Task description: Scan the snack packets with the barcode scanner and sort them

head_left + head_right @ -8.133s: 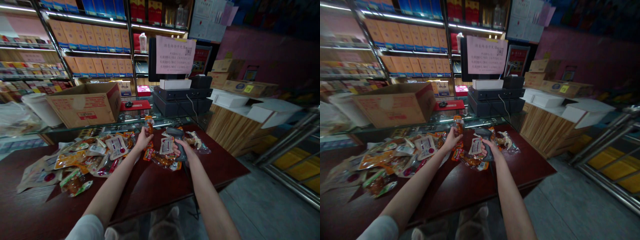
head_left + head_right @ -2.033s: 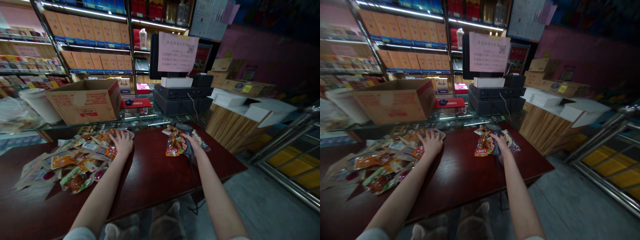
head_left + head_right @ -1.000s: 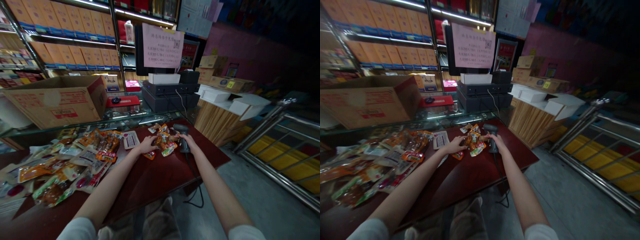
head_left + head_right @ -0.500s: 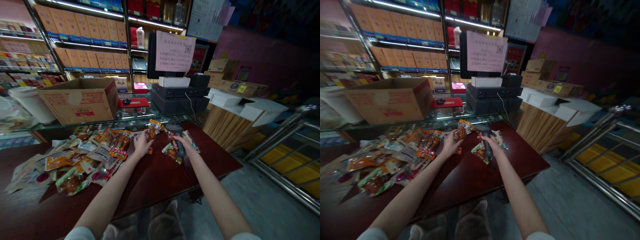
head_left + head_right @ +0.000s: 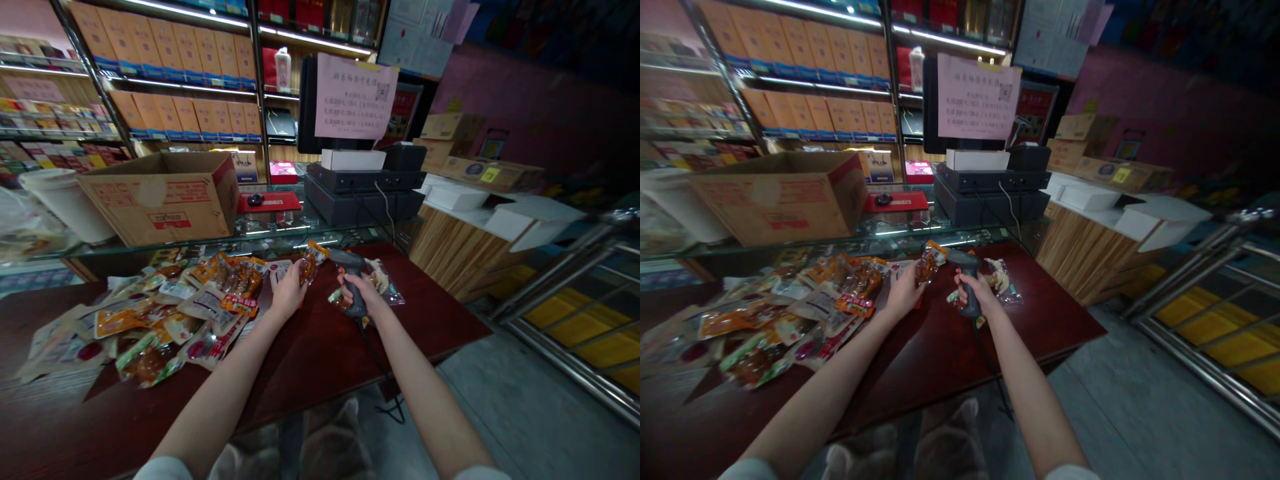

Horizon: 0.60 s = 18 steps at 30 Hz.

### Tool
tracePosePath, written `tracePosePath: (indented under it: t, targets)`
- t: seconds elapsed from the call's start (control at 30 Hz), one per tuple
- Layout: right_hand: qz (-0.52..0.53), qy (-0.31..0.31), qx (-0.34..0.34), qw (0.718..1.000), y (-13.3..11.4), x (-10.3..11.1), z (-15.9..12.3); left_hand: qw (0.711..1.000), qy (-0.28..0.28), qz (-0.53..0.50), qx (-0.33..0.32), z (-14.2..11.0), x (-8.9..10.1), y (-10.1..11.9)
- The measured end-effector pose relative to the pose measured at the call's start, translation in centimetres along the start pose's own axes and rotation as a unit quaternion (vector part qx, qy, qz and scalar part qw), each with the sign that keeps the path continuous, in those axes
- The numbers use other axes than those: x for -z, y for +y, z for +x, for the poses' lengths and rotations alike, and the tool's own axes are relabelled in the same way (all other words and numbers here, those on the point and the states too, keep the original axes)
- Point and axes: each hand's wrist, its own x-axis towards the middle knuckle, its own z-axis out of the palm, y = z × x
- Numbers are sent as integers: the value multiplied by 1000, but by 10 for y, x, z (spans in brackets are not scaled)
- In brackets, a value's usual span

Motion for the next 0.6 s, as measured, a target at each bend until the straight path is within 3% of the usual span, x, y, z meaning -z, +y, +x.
tracePosePath:
  t: [0.2,0.27,0.37,0.43,0.6]
  targets:
    - [7,14,10,1000,-2,0,-2,985,80,150,35,-1,8,-7]
    - [4,21,13,1000,-2,1,-3,978,93,184,16,0,10,-13]
    - [-2,23,12,1000,-2,1,-3,982,33,176,-58,2,9,-19]
    - [-6,22,10,1000,-1,1,-3,983,-4,172,-69,3,6,-22]
    - [-8,31,20,999,-1,5,-3,971,-35,233,33,1,9,-28]
